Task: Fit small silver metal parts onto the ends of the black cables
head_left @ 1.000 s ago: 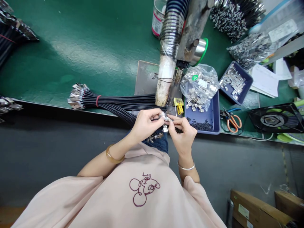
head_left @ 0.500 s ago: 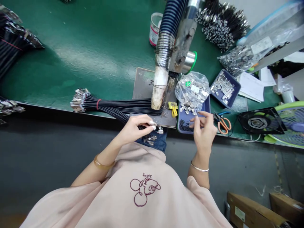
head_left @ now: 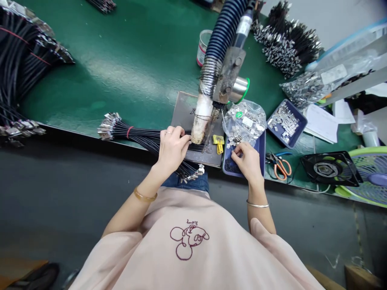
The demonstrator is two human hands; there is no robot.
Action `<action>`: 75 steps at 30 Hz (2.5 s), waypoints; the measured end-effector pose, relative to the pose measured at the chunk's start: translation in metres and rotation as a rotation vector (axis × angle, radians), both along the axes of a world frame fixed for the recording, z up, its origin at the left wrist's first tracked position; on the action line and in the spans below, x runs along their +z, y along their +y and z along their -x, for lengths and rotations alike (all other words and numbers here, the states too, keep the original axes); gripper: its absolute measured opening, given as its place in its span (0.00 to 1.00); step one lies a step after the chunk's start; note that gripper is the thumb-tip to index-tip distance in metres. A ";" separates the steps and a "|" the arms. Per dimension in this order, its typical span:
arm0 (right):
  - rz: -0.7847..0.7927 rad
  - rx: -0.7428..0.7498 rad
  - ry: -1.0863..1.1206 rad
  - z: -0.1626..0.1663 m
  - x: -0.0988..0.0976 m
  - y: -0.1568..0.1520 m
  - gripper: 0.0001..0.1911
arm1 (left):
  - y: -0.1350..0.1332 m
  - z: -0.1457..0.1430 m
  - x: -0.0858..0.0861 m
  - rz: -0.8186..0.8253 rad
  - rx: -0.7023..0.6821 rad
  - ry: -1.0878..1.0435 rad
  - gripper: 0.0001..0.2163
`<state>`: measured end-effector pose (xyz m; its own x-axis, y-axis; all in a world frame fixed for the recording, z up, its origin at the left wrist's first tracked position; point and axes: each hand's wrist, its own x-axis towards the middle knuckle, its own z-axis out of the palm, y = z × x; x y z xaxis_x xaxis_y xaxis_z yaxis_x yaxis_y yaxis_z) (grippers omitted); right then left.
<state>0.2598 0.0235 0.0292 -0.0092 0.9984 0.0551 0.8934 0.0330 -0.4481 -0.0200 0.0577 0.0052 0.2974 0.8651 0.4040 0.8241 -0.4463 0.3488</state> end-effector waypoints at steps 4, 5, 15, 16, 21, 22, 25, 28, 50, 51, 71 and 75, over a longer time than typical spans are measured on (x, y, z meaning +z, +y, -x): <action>-0.069 -0.089 0.003 0.008 -0.003 -0.013 0.07 | -0.003 0.009 -0.006 -0.087 -0.152 -0.050 0.10; -0.113 -0.140 0.024 0.011 -0.004 -0.018 0.07 | -0.004 0.013 -0.008 -0.113 -0.201 -0.079 0.10; -0.385 -0.487 0.604 0.090 0.008 -0.062 0.09 | -0.015 0.023 -0.014 -0.253 -0.686 -0.251 0.06; -0.438 -0.472 0.550 0.098 0.008 -0.064 0.08 | -0.017 0.021 -0.015 -0.241 -0.734 -0.263 0.06; -0.481 -0.317 0.484 0.121 0.003 -0.066 0.04 | -0.019 0.011 -0.011 0.186 -0.674 -0.516 0.10; -0.435 -0.302 0.560 0.122 0.000 -0.066 0.05 | -0.018 0.011 -0.008 0.344 -0.638 -0.567 0.11; -0.280 -0.279 0.784 0.121 -0.011 -0.062 0.06 | -0.014 0.013 -0.002 0.731 -0.602 -0.717 0.14; -0.180 -0.256 0.889 0.122 -0.020 -0.058 0.07 | -0.014 0.011 0.001 0.873 -0.567 -0.827 0.10; -0.302 -0.080 0.645 0.123 -0.024 -0.060 0.05 | -0.011 0.010 0.011 0.990 -0.597 -0.793 0.10; -0.251 -0.099 0.716 0.123 -0.025 -0.058 0.05 | -0.010 0.012 0.011 0.990 -0.606 -0.801 0.09; -0.502 -0.141 0.509 0.120 -0.030 -0.061 0.03 | -0.023 -0.014 0.009 0.866 -0.269 -1.082 0.04; -0.449 -0.111 0.503 0.120 -0.029 -0.056 0.02 | -0.023 -0.014 0.012 0.835 -0.260 -1.063 0.06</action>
